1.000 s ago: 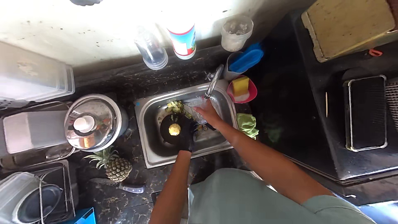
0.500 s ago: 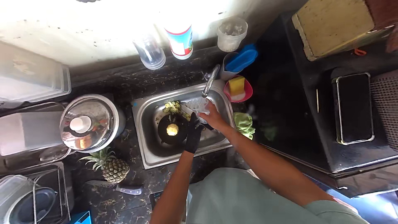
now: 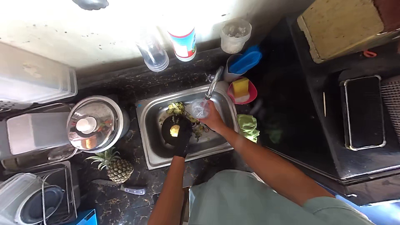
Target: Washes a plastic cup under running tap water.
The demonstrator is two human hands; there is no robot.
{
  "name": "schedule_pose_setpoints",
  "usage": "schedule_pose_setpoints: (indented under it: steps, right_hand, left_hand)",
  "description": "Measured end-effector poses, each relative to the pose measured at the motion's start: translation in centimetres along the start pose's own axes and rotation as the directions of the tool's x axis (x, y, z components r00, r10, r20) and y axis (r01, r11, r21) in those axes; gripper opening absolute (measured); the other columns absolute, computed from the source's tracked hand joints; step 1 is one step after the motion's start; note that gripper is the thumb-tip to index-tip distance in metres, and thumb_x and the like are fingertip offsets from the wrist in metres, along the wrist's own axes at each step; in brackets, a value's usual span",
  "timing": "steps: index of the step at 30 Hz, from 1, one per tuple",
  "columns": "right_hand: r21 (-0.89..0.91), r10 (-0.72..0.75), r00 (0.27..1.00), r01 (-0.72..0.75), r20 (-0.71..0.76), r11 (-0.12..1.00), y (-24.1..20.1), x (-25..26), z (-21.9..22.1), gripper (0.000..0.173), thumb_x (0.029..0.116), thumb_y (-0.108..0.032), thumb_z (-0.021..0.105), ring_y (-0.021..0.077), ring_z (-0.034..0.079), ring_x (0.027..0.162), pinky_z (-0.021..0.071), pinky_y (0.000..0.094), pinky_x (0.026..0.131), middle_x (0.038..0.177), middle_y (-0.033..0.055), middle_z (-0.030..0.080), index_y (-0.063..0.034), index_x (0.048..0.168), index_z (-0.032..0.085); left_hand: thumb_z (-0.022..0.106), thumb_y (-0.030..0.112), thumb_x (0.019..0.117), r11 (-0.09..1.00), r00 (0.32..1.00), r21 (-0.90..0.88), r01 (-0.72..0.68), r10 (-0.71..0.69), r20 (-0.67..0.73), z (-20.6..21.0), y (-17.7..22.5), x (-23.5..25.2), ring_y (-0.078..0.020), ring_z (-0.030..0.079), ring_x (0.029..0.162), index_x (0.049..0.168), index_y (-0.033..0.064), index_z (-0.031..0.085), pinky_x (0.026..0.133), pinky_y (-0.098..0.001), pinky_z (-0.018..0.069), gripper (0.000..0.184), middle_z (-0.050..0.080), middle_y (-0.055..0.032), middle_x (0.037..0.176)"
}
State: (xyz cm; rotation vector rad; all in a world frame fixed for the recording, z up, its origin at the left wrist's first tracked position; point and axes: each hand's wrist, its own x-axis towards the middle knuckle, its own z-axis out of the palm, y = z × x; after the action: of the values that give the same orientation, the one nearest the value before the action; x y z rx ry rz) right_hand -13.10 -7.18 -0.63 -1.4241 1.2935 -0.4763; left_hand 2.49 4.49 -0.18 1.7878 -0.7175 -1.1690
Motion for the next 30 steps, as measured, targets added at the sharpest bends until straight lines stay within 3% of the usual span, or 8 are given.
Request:
schedule_pose_setpoints:
  steps: [1, 3, 8, 9, 10, 11, 13, 30]
  right_hand:
    - [0.019, 0.01, 1.0, -0.01, -0.008, 1.0, 0.2, 0.0, -0.1, 0.106, 0.0689, -0.012, 0.095, 0.0305, 0.058, 0.131, 0.0523, 0.0517, 0.106, 0.144, 0.0153, 0.058, -0.0119, 0.155, 0.033]
    - [0.024, 0.055, 0.995, -0.053, -0.081, 0.998, 0.2, 0.3, -0.1, 0.106, 0.0691, -0.01, 0.093, 0.0332, 0.057, 0.131, 0.0513, 0.0532, 0.106, 0.144, 0.0181, 0.056, -0.0111, 0.155, 0.032]
    - [0.127, 0.019, 1.0, -0.018, -0.013, 0.992, 0.4, 0.5, 0.4, 0.104, 0.0708, -0.01, 0.094, 0.0281, 0.06, 0.129, 0.0555, 0.0492, 0.103, 0.144, 0.0134, 0.058, -0.0135, 0.153, 0.031]
    - [0.134, 0.029, 0.999, -0.026, -0.023, 0.991, 0.2, 0.6, 0.3, 0.104, 0.07, -0.009, 0.094, 0.0292, 0.06, 0.129, 0.0549, 0.0499, 0.103, 0.143, 0.0144, 0.058, -0.0127, 0.153, 0.032]
    - [0.139, 0.034, 0.998, -0.025, -0.057, 0.99, 0.0, 0.8, 0.2, 0.103, 0.0688, -0.007, 0.094, 0.0312, 0.059, 0.128, 0.0539, 0.0509, 0.103, 0.142, 0.017, 0.058, -0.0105, 0.153, 0.033]
    - [0.145, 0.023, 0.996, -0.009, -0.091, 0.989, 0.2, 1.0, 0.3, 0.105, 0.0675, -0.006, 0.094, 0.0317, 0.059, 0.128, 0.0531, 0.0502, 0.104, 0.141, 0.0186, 0.057, -0.0086, 0.153, 0.033]
    - [0.192, -0.021, 0.997, 0.035, -0.071, 0.981, 0.6, 1.1, 0.5, 0.108, 0.067, -0.004, 0.094, 0.0301, 0.058, 0.13, 0.0529, 0.0488, 0.106, 0.143, 0.0166, 0.057, -0.0091, 0.154, 0.031]
    - [0.041, -0.063, 0.998, 0.064, -0.031, 0.997, 0.9, 0.3, 0.1, 0.106, 0.0696, -0.007, 0.094, 0.0294, 0.057, 0.132, 0.0524, 0.0502, 0.107, 0.147, 0.0147, 0.054, -0.012, 0.154, 0.031]
  left_hand:
    - [0.046, 0.015, 0.1084, 0.995, 0.996, -0.066, -0.077, 0.08, 0.049, -0.5, -3.0, 0.6, -0.0156, 0.063, 0.091, 0.135, -0.0067, 0.052, 0.076, -0.0251, 0.0544, 0.035, 0.064, -0.0177, 0.111]
    - [0.05, 0.017, 0.1068, 0.975, 0.986, -0.165, 0.149, -0.135, 0.094, -1.7, -4.1, -0.1, -0.014, 0.064, 0.097, 0.147, 0.0076, 0.049, 0.083, -0.0293, 0.0547, 0.041, 0.065, -0.0128, 0.122]
    - [0.045, 0.016, 0.1084, 0.97, 0.976, -0.156, 0.185, -0.2, -0.087, -2.3, -3.2, -2.1, -0.0252, 0.066, 0.112, 0.149, -0.0029, 0.044, 0.088, -0.0364, 0.0579, 0.045, 0.06, -0.0233, 0.136]
    - [0.041, 0.013, 0.1091, 0.939, 0.934, -0.086, 0.334, -0.342, -0.104, -2.3, 0.2, -2.4, -0.0263, 0.064, 0.117, 0.15, -0.0014, 0.042, 0.092, -0.0374, 0.0568, 0.044, 0.057, -0.0217, 0.14]
    - [0.039, 0.01, 0.1107, 0.749, 0.758, -0.161, 0.642, -0.653, -0.015, -2.7, 4.9, -1.6, -0.0221, 0.05, 0.135, 0.155, 0.0126, 0.036, 0.112, -0.0409, 0.0419, 0.045, 0.046, -0.0091, 0.153]
    - [0.044, 0.013, 0.1087, 0.876, 0.891, -0.187, 0.444, -0.454, -0.013, -2.7, 2.1, -2.6, -0.0275, 0.053, 0.131, 0.154, 0.0052, 0.038, 0.106, -0.0434, 0.0477, 0.046, 0.048, -0.0183, 0.15]
    - [0.05, 0.019, 0.1066, 0.94, 0.969, -0.243, 0.238, -0.246, 0.0, -2.4, -1.7, -2.6, -0.0267, 0.056, 0.128, 0.152, 0.005, 0.042, 0.102, -0.0426, 0.051, 0.048, 0.05, -0.0197, 0.149]
    - [0.045, 0.017, 0.1062, 0.917, 0.976, -0.335, 0.216, -0.205, 0.07, -3.2, -3.8, -2.3, -0.0249, 0.059, 0.125, 0.154, 0.0049, 0.038, 0.1, -0.0411, 0.053, 0.05, 0.053, -0.018, 0.147]
